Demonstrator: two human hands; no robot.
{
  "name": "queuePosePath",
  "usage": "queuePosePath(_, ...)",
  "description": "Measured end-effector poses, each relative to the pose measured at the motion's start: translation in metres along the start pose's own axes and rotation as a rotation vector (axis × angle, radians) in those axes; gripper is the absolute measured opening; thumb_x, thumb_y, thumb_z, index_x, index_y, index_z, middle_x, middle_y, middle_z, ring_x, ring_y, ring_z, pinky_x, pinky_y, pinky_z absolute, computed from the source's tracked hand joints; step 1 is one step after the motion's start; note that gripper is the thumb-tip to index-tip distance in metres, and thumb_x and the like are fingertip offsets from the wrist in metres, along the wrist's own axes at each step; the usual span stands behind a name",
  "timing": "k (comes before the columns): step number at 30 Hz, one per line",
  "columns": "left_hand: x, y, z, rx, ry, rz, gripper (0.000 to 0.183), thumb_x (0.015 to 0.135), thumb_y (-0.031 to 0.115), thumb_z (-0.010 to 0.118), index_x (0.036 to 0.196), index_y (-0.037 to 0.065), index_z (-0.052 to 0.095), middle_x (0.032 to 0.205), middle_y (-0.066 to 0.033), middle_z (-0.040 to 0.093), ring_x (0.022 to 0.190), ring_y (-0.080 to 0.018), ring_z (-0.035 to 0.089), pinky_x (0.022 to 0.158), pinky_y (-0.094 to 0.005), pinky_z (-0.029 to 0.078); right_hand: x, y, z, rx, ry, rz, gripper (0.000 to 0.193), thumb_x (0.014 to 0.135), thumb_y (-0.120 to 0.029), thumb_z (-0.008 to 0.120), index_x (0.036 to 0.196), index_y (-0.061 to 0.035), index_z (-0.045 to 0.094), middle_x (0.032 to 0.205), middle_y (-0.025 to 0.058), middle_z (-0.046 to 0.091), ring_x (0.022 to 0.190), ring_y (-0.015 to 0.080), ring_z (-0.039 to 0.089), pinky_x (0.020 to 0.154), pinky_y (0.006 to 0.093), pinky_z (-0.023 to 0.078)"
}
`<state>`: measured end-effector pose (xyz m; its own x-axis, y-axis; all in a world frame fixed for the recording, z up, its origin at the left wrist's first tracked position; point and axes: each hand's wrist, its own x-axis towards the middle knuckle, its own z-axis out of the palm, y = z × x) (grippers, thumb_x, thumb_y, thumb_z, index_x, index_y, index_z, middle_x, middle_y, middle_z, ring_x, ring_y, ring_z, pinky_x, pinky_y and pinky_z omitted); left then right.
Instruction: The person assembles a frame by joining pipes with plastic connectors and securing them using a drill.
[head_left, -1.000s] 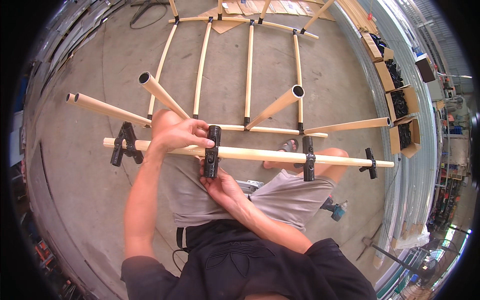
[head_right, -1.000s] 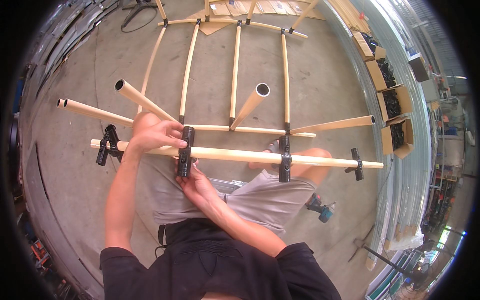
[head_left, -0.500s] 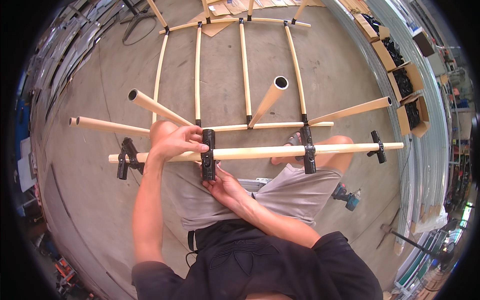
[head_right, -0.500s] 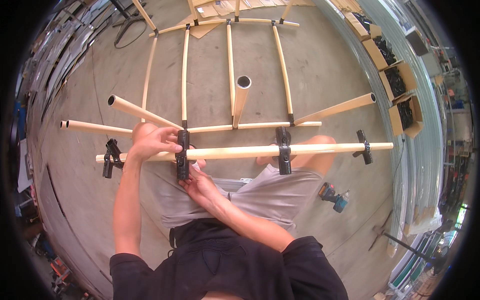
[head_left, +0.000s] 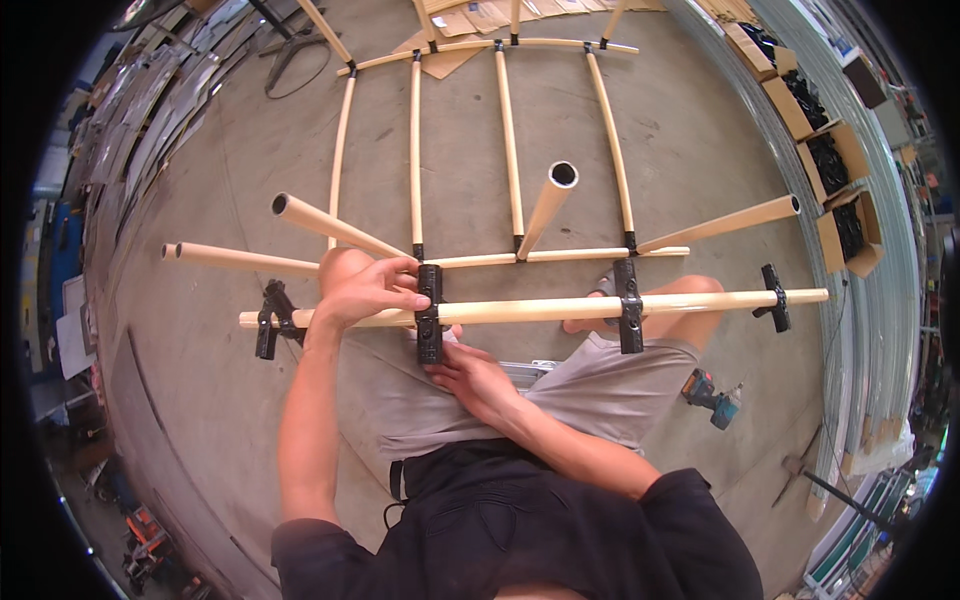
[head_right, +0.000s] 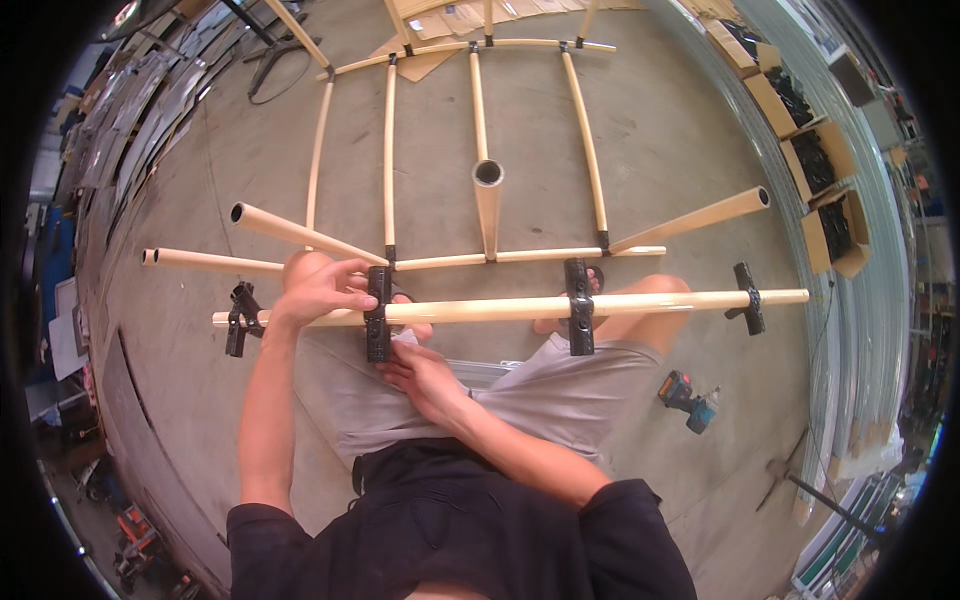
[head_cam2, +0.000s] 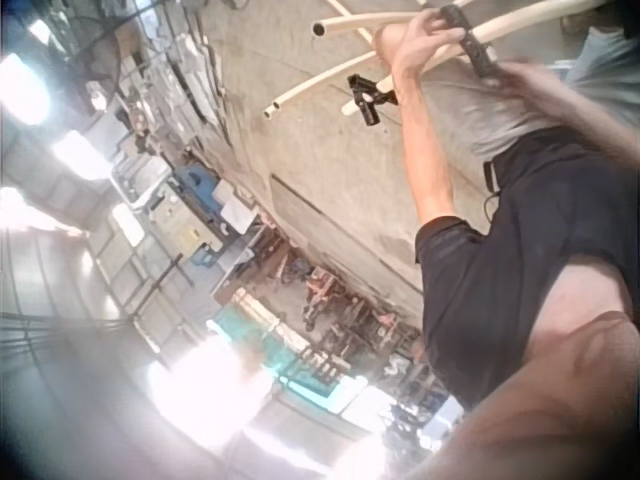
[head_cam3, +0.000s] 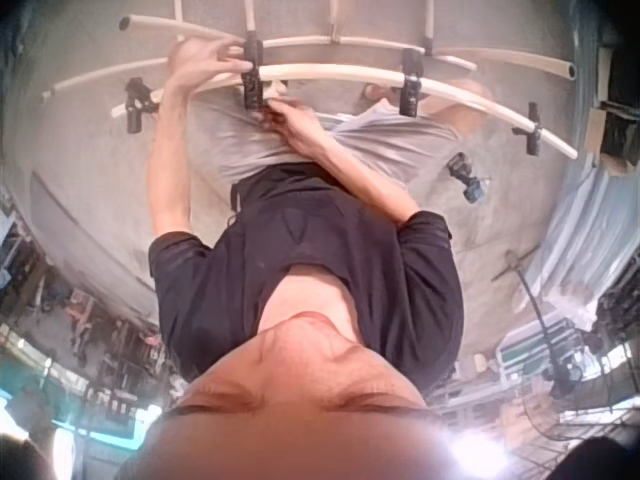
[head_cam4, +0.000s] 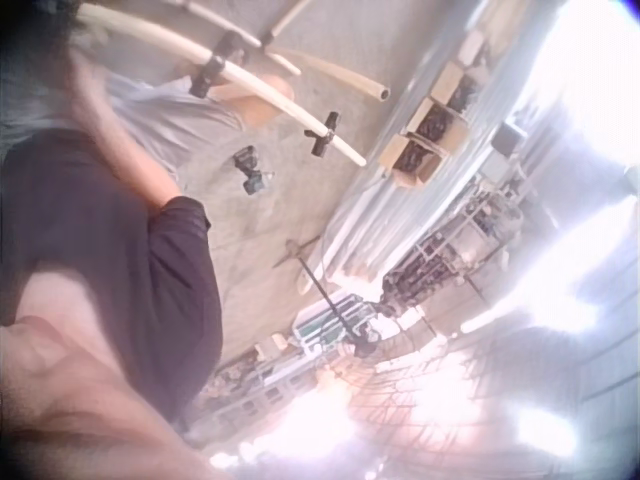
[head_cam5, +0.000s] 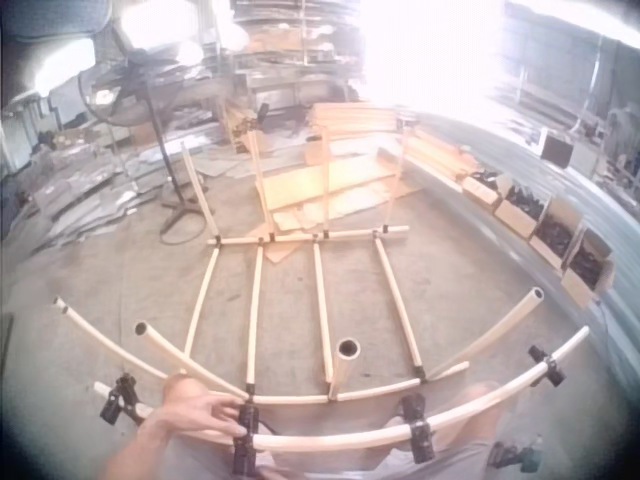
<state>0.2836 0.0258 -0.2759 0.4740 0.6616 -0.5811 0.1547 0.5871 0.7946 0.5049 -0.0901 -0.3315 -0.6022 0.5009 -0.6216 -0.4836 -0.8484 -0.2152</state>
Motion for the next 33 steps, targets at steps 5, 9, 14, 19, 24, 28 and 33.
queuePosePath(5,-0.016,0.003,0.003,0.086,0.075,0.003,0.073,0.082,0.027,0.084,0.136,-0.007,0.048,0.125,-0.0193,0.064,0.113,-0.0214,0.064,0.096,-0.0319,0.05,-0.102,-0.104,0.015,-1.102,-0.186,-0.186,0.026,0.096,-0.022,0.066,0.108,0.0009,0.068,0.096,0.0077,0.071,0.088,0.0162,0.066,0.081,0.0303,0.052)
queuePosePath(9,-0.031,0.011,0.015,0.377,0.264,0.127,0.067,0.084,0.031,0.081,0.133,-0.005,0.052,0.123,-0.0226,0.065,0.103,-0.0262,0.07,0.09,-0.0349,0.055,-0.157,-0.209,0.005,-1.574,0.318,-0.777,0.016,0.084,-0.005,0.073,0.098,0.0017,0.069,0.089,0.0106,0.071,0.083,0.019,0.068,0.078,0.0326,0.052)
queuePosePath(14,-0.102,0.019,0.02,0.365,0.791,0.452,0.037,0.089,0.017,0.074,0.118,-0.002,0.064,0.104,-0.014,0.072,0.098,-0.0221,0.07,0.086,-0.0322,0.055,-0.148,-0.257,-0.033,-1.975,0.578,-0.583,0.033,0.085,-0.028,0.075,0.096,0.0022,0.069,0.083,0.0121,0.071,0.079,0.0219,0.069,0.074,0.0337,0.052)
queuePosePath(19,-0.198,-0.018,-0.051,0.43,1.234,0.272,0.031,0.094,0.022,0.068,0.113,-0.002,0.066,0.104,-0.012,0.072,0.096,-0.0221,0.069,0.087,-0.0345,0.053,-0.117,-0.263,-0.037,-2.028,0.374,0.04,0.06,0.087,-0.055,0.068,0.091,0.0046,0.069,0.071,0.0123,0.069,0.068,0.0209,0.07,0.062,0.0358,0.054)
queuePosePath(24,-0.178,-0.049,-0.116,0.654,0.954,-0.147,0.045,0.093,0.043,0.065,0.101,-0.001,0.071,0.092,-0.0168,0.073,0.087,-0.029,0.07,0.079,-0.039,0.053,-0.118,-0.261,-0.02,-2.023,0.342,0.154,0.056,0.077,-0.051,0.08,0.092,0.0018,0.071,0.07,0.0104,0.07,0.063,0.0209,0.07,0.061,0.0357,0.055)
queuePosePath(28,-0.164,-0.054,-0.133,0.815,0.756,-0.452,0.051,0.084,0.05,0.067,0.086,-0.001,0.073,0.085,-0.0213,0.071,0.081,-0.034,0.069,0.074,-0.0419,0.053,-0.113,-0.248,-0.05,-2.171,0.462,-0.111,0.057,0.065,-0.042,0.086,0.094,0.0042,0.068,0.07,0.0143,0.066,0.063,0.0224,0.063,0.059,0.0416,0.049)
queuePosePath(33,-0.209,-0.026,-0.113,0.682,0.926,-0.248,0.046,0.081,0.046,0.071,0.085,0.0,0.073,0.078,-0.018,0.07,0.072,-0.029,0.068,0.069,-0.0422,0.052,-0.165,-0.23,0.0,-2.139,0.475,-0.559,0.041,0.062,-0.038,0.089,0.083,-0.0047,0.078,0.063,0.0142,0.067,0.056,0.024,0.067,0.063,0.0389,0.052)
